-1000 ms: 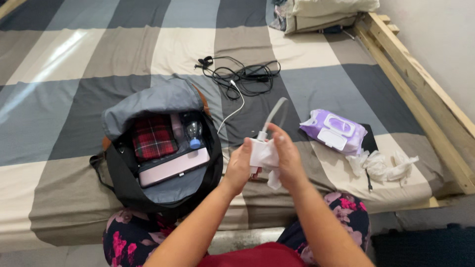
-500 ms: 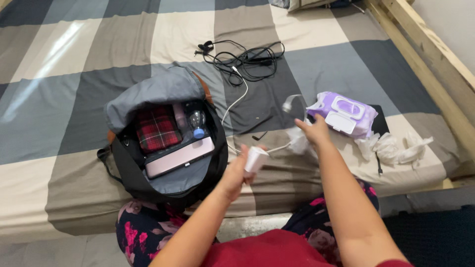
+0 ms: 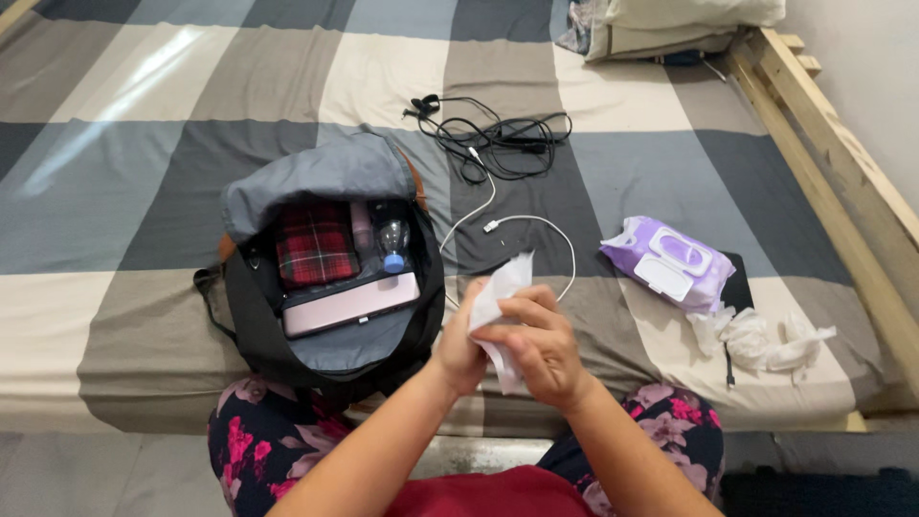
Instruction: The person sits on a bed and uses wet wipes to clean a white power adapter and a white charging cable. They wipe each item thoroughly, then place the cleaned items into a backpack.
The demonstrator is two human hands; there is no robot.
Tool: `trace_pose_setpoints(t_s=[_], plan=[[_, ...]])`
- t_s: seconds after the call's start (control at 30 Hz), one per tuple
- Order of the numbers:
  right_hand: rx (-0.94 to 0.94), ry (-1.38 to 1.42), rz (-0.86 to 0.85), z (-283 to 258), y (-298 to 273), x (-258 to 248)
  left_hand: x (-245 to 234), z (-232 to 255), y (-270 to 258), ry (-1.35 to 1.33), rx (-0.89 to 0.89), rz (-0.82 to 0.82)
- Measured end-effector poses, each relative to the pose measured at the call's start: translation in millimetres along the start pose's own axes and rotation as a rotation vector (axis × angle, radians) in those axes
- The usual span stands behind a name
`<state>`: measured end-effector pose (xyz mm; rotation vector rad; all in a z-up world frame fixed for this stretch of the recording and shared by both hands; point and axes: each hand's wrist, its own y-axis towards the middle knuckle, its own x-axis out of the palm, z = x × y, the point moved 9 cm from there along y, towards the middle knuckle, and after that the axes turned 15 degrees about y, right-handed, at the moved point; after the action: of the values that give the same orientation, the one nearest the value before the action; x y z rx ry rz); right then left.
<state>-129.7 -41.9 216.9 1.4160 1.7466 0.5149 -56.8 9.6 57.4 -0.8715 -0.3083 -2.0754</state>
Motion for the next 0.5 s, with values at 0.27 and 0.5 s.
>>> trace_pose_setpoints(t_s=[0.27,0.5], plan=[[0.024,0.024,0.319,9.0,9.9,-28.0,61.2,55.3,-33.1,0.781,0.504,0.185],[0.351,0.99,0.711,87.8,-31.7,-17.8,75.6,78.7,-34.5,0.906,0.604,0.243]])
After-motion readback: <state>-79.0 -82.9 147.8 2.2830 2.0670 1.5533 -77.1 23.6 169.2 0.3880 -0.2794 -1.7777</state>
